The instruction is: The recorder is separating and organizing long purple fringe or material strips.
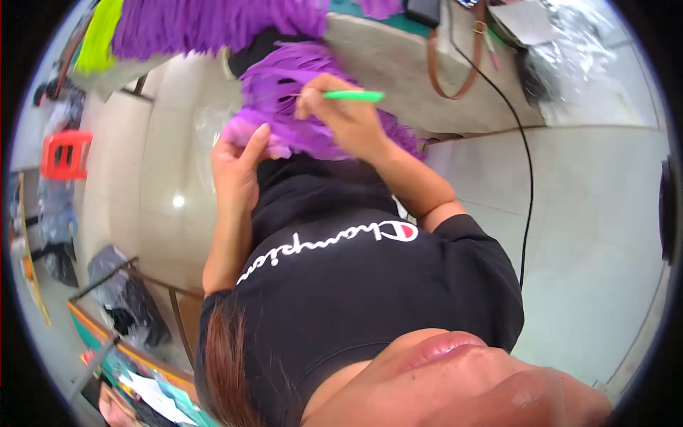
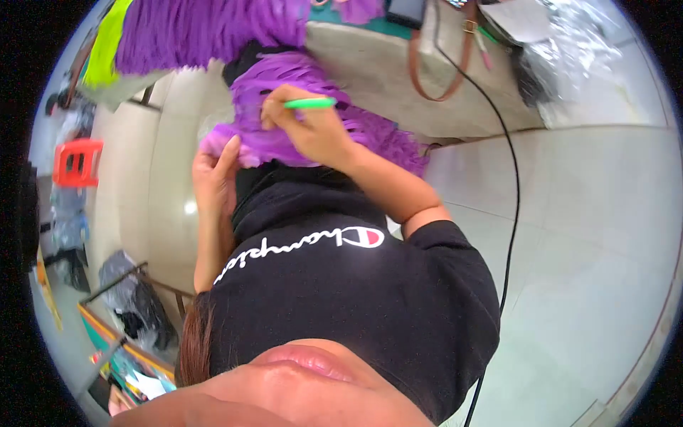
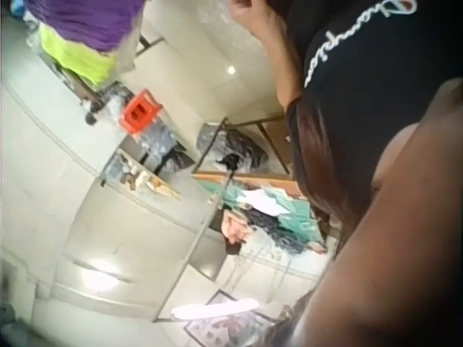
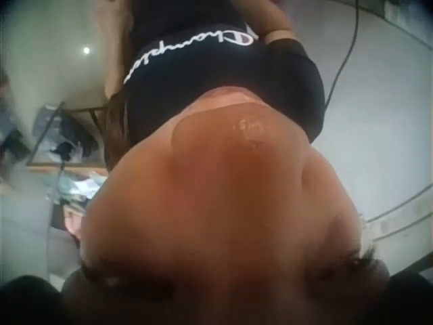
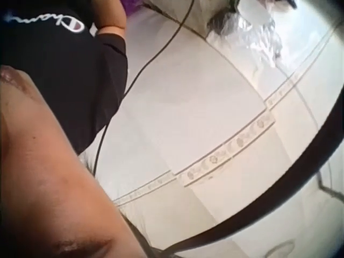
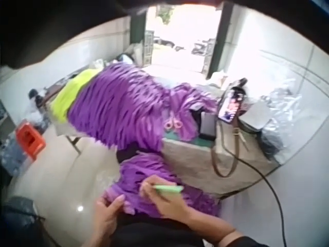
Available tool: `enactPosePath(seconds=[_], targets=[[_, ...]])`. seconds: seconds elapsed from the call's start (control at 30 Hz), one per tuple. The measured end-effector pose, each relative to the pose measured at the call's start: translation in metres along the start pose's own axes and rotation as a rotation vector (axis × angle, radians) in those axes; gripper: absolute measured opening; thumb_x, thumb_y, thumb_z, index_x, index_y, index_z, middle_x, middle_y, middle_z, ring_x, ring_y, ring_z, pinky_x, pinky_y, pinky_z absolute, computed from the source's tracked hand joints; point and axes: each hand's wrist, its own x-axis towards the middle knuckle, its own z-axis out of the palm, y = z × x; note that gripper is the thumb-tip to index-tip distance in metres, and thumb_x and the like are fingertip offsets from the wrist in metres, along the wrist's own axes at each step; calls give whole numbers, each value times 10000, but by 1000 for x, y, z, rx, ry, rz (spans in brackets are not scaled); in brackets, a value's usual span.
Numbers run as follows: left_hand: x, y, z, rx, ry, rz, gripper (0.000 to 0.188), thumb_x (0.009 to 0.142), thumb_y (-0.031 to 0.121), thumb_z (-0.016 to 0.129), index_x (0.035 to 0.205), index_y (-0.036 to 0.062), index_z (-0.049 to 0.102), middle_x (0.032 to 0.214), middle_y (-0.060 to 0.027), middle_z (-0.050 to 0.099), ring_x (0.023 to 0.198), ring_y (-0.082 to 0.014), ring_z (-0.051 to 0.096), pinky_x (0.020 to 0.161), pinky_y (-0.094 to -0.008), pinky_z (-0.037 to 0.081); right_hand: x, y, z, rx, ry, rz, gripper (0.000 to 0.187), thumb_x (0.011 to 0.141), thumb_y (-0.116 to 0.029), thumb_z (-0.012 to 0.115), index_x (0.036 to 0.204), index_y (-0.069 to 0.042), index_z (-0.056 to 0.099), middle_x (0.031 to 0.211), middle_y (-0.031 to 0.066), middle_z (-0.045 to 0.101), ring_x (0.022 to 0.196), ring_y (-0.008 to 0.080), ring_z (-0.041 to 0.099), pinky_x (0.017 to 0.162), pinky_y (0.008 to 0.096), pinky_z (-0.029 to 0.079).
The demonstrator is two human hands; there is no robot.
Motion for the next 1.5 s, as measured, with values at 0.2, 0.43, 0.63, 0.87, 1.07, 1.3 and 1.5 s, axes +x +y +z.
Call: enactPosePath(seconds=[0.2,0.43,0.63,0.87,1.07,1.3,1.5], targets=[[-5,1,10,41,-36,98,139,839,24,676,941,-6,588,820,-63,643,728,-115,617,678,-246,500,-4,8,10,-30,-183,19,277,834,-6,664,788,-66,398,801,31,520,748,91,465,682,252,424],[17,-18,-7,374,-112,110,131,826,2,645,950,0,602,811,-40,625,703,-107,597,651,-232,496,-12,-2,-19,587,-228,-74,323,787,57,634,749,-131,374,750,25,508,701,132,419,616,272,362],[48,-51,-80,612,-154,-212,244,733,-34,611,973,-44,569,720,-62,610,607,-123,599,549,-241,492,-12,-7,-83,1046,-934,-354,330,742,-25,697,637,-153,411,588,57,561,592,225,538,538,330,393],[42,-30,-109,868,-302,-490,317,708,-6,639,1009,-50,547,614,-82,606,512,-151,583,484,-274,451,21,3,-36,516,-420,-60,286,805,-81,696,670,-88,444,781,84,646,709,216,580,647,320,459],[33,-2,-107,1111,-292,-361,440,742,92,696,1141,17,527,713,-65,616,654,-136,575,581,-286,446,12,32,-69,-159,40,-86,191,947,-180,556,953,5,602,1003,104,684,848,122,622,777,275,507],[16,30,-83,1290,-252,-116,394,803,94,654,1170,36,522,817,-92,637,754,-168,612,676,-301,489,-157,166,-179,-669,390,536,469,918,-476,527,848,-22,624,694,97,628,639,180,587,609,360,448],[9,49,-21,1107,-484,-34,372,841,120,643,1180,20,525,817,-119,656,753,-216,642,702,-325,505,-155,191,-124,283,512,981,570,877,-594,526,1068,-68,632,1009,83,666,932,211,620,855,352,472]])
